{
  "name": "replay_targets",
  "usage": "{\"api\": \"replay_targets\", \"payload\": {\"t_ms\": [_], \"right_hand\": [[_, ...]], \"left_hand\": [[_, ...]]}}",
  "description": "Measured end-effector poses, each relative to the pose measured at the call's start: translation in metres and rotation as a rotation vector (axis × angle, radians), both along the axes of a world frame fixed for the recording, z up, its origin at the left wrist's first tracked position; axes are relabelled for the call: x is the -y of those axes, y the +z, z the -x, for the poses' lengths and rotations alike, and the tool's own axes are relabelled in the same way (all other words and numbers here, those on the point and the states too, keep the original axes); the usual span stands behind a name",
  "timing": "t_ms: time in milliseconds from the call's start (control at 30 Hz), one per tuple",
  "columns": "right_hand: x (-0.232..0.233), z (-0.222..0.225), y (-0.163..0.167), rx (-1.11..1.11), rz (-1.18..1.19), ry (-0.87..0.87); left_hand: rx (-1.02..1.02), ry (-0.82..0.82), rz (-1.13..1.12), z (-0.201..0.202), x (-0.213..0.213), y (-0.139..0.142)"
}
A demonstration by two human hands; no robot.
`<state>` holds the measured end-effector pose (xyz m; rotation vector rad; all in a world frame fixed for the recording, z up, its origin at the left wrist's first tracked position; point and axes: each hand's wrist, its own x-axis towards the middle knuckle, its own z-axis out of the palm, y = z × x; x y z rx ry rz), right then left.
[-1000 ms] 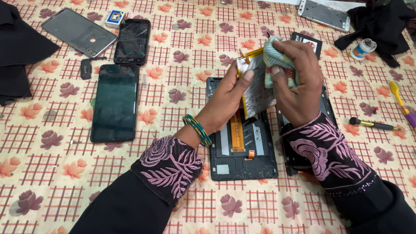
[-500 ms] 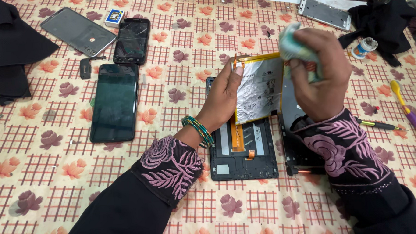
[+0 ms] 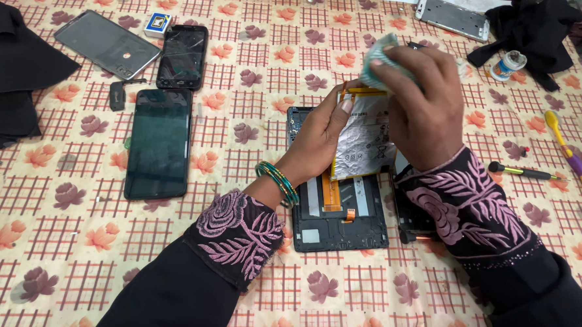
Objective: The person works on an opened tablet on a work table, using a screwdriver on the internal board, lifting out the battery and wiping it with a cloth, cleaning the battery bay, brushing the inside of the rear cover, and wiping the cover and the tablet's back with the cloth.
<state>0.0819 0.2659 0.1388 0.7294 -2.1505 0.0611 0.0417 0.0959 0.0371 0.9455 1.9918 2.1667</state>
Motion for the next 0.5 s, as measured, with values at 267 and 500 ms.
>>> {"api": "replay_targets", "payload": {"t_ms": [267,500], "right_hand": [[-0.005,0.000,-0.012,-0.017,-0.122,0.001],[-0.001,-0.005,-0.008,-0.002,-0.203,0.124]], "left_hand": [[-0.072,0.054,0.036,0.000,-0.004,-0.003],[-0.206,0.068,-0.030,-0.003,-0.002,0.001]]}}
